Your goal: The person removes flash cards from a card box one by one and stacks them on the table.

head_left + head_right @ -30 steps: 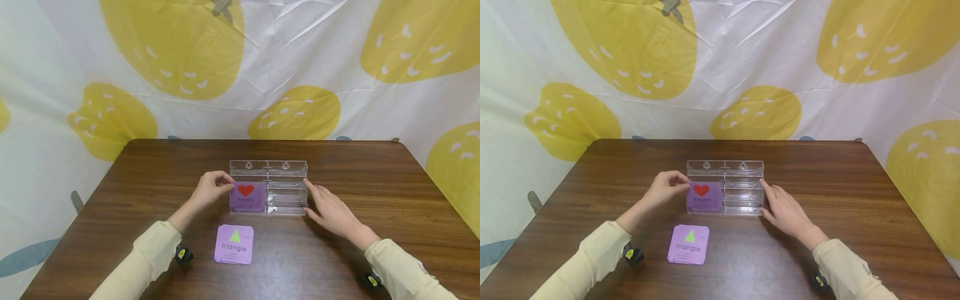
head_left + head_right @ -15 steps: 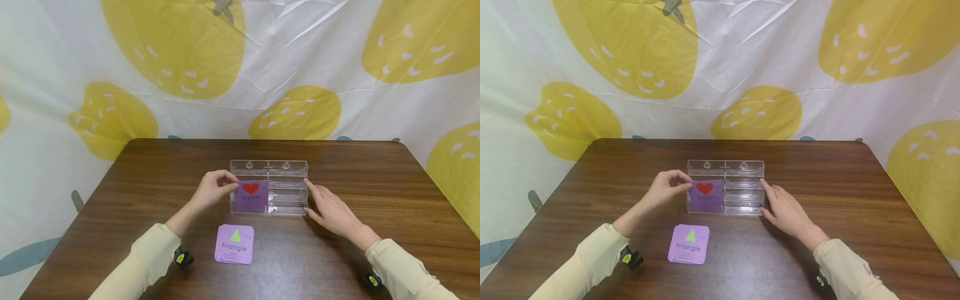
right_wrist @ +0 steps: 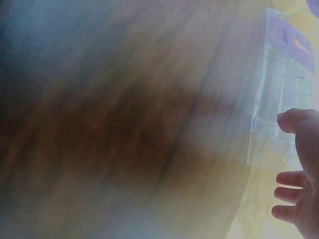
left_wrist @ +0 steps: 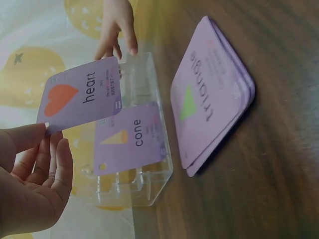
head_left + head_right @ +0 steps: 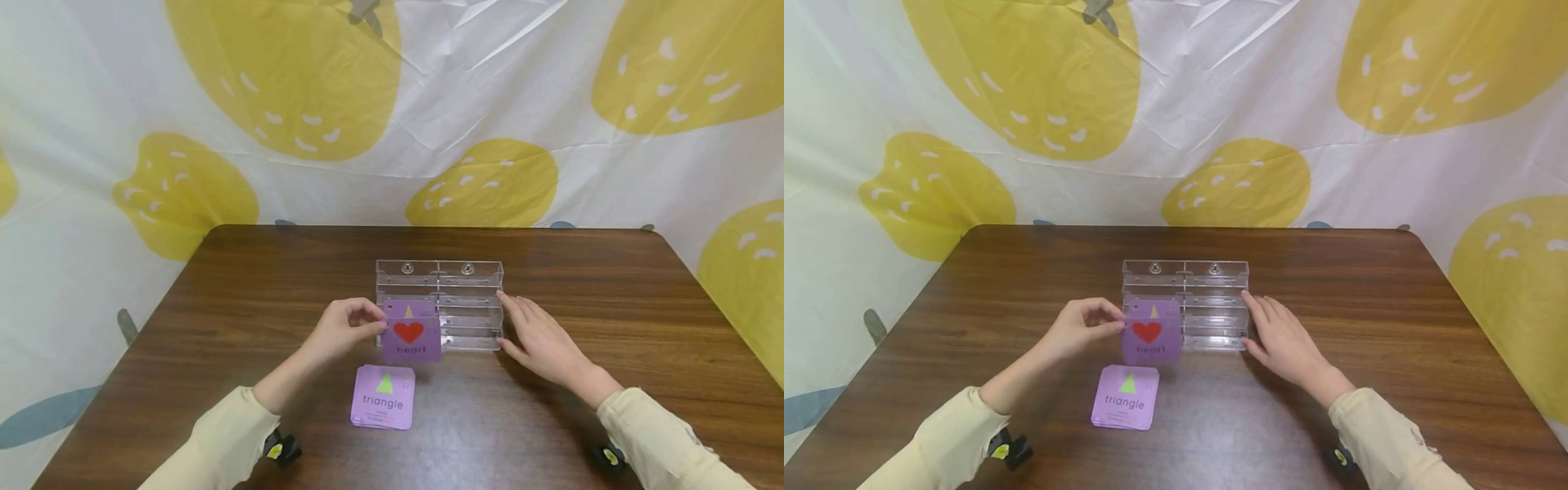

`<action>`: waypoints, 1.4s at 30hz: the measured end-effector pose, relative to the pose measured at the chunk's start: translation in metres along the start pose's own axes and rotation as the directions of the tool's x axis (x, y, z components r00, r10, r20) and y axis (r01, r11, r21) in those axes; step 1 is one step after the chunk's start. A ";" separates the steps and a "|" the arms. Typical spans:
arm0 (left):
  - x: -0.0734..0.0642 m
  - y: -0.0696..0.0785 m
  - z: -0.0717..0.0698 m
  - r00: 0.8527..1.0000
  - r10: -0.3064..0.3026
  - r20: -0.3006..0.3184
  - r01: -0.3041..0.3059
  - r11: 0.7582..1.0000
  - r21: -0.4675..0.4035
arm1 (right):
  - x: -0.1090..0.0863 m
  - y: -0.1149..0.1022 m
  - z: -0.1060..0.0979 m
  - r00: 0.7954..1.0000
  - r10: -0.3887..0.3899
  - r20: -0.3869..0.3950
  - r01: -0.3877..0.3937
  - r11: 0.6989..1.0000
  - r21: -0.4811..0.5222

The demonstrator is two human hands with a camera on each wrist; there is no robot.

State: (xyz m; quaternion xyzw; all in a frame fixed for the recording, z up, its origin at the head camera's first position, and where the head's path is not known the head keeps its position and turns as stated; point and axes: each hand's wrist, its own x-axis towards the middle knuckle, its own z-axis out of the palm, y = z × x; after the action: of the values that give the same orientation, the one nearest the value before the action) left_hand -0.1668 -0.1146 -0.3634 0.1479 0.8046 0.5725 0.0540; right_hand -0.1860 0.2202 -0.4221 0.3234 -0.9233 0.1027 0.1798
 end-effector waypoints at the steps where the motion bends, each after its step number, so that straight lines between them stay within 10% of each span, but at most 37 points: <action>1: -0.002 -0.001 0.000 1.000 -0.008 0.005 0.008 1.000 -0.007 | 0.000 0.000 0.000 1.000 0.000 -0.001 0.000 1.000 -0.001; 12: -0.022 -0.018 -0.008 0.987 -0.157 0.042 0.162 0.975 -0.150 | 0.000 0.000 0.000 1.000 0.009 -0.013 -0.009 1.000 0.011; 30: -0.033 -0.045 -0.005 0.918 -0.374 0.134 0.392 0.908 -0.150 | 0.000 -0.001 0.000 1.000 -0.003 -0.018 0.003 1.000 0.011; 42: -0.033 -0.056 0.001 0.912 -0.391 0.121 0.396 0.918 -0.018 | 0.000 -0.001 0.000 1.000 0.016 0.009 -0.016 1.000 0.010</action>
State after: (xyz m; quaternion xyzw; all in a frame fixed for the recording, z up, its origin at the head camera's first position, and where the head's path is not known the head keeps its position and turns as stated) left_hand -0.1447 -0.1407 -0.4194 0.0143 0.8011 0.5574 0.2175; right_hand -0.1854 0.2198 -0.4227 0.3176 -0.9261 0.1073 0.1734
